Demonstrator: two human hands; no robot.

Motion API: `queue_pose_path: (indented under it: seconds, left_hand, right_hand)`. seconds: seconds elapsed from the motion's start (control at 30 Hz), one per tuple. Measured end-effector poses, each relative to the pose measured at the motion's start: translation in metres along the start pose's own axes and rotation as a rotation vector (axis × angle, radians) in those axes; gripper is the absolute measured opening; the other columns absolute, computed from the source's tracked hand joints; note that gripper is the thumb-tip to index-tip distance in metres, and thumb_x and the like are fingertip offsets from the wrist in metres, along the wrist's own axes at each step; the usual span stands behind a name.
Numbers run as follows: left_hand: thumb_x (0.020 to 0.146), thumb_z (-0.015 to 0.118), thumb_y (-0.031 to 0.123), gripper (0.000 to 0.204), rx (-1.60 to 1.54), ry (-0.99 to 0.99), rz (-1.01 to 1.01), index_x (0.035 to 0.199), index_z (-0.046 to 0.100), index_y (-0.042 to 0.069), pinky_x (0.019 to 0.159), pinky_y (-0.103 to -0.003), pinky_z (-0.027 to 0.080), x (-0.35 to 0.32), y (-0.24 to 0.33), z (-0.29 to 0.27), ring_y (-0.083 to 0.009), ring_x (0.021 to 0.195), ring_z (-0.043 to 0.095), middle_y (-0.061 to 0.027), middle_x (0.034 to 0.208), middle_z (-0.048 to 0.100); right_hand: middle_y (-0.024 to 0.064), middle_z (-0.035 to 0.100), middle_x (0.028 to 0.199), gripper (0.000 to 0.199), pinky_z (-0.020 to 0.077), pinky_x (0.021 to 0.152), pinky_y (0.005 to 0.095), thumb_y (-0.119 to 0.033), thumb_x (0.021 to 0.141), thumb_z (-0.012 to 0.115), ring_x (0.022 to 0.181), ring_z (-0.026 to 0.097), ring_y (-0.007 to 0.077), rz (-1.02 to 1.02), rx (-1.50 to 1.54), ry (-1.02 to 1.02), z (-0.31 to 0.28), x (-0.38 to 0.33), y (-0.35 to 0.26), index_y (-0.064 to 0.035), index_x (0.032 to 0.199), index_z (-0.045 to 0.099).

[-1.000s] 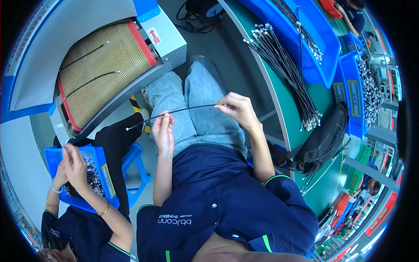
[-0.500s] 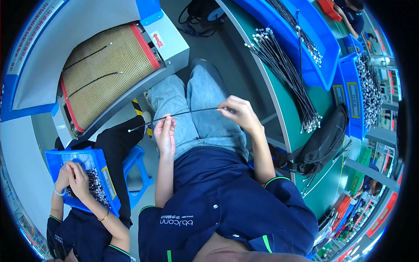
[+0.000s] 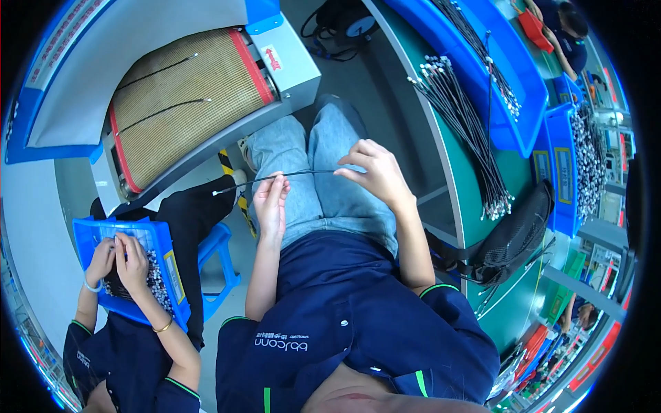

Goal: The person assembles small black cable components by hand at a factory workbench.

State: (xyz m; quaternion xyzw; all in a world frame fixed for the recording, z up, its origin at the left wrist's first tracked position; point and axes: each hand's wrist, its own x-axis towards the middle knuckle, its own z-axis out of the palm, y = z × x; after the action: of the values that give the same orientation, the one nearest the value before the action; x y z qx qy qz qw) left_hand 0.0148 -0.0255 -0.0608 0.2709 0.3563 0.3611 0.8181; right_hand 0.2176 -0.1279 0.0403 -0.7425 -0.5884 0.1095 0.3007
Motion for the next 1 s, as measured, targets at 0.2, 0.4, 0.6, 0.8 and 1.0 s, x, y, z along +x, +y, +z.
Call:
queue_pose_path:
  seconds: [0.2,0.4,0.6,0.8,1.0]
  left_hand:
    - [0.089,0.061,0.008,0.016,-0.002,0.008,-0.012,0.102,0.062,-0.001,0.072,-0.022,0.05,0.003,0.004,0.009,-0.0098,0.08,0.06,-0.005,0.091,0.063]
    - [0.09,0.061,0.011,0.023,-0.026,-0.014,-0.025,0.111,0.059,0.0,0.073,-0.022,0.049,0.014,0.007,0.008,-0.0098,0.083,0.059,-0.0052,0.095,0.062]
    - [0.093,0.057,0.014,0.025,0.015,-0.076,-0.151,0.115,0.055,0.001,0.075,-0.024,0.05,0.03,-0.024,-0.012,-0.011,0.084,0.058,-0.006,0.096,0.06]
    - [0.094,0.053,0.012,0.017,0.096,-0.149,-0.253,0.106,0.057,0.001,0.076,-0.027,0.05,0.035,-0.044,-0.021,-0.0126,0.081,0.057,-0.0048,0.09,0.059]
    - [0.094,0.053,0.012,0.016,0.059,-0.147,-0.274,0.105,0.057,0.001,0.077,-0.027,0.049,0.035,-0.045,-0.021,-0.0129,0.082,0.057,-0.005,0.09,0.059]
  right_hand:
    - [0.0024,0.053,0.074,0.014,0.042,0.067,0.0323,-0.02,0.071,0.074,0.071,0.053,0.0198,-0.08,-0.068,-0.081,0.023,0.016,-0.01,-0.0091,0.076,0.066]
    - [0.0022,0.054,0.073,0.012,0.0415,0.067,0.0319,-0.018,0.071,0.074,0.071,0.053,0.0198,-0.067,-0.091,-0.045,0.031,0.033,-0.01,-0.0086,0.073,0.066]
    - [0.0039,0.056,0.073,0.013,0.0429,0.069,0.032,-0.017,0.071,0.073,0.075,0.056,0.0207,-0.082,-0.037,-0.007,0.052,0.079,-0.015,-0.0065,0.072,0.066]
    - [0.0079,0.057,0.074,0.014,0.0479,0.064,0.0389,-0.018,0.071,0.072,0.07,0.059,0.0269,-0.092,0.047,0.109,0.086,0.146,-0.017,-0.0057,0.074,0.066]
    - [0.011,0.06,0.077,0.011,0.0495,0.066,0.039,-0.016,0.07,0.071,0.072,0.062,0.0284,-0.016,0.001,0.135,0.115,0.202,-0.017,-0.0051,0.073,0.069]
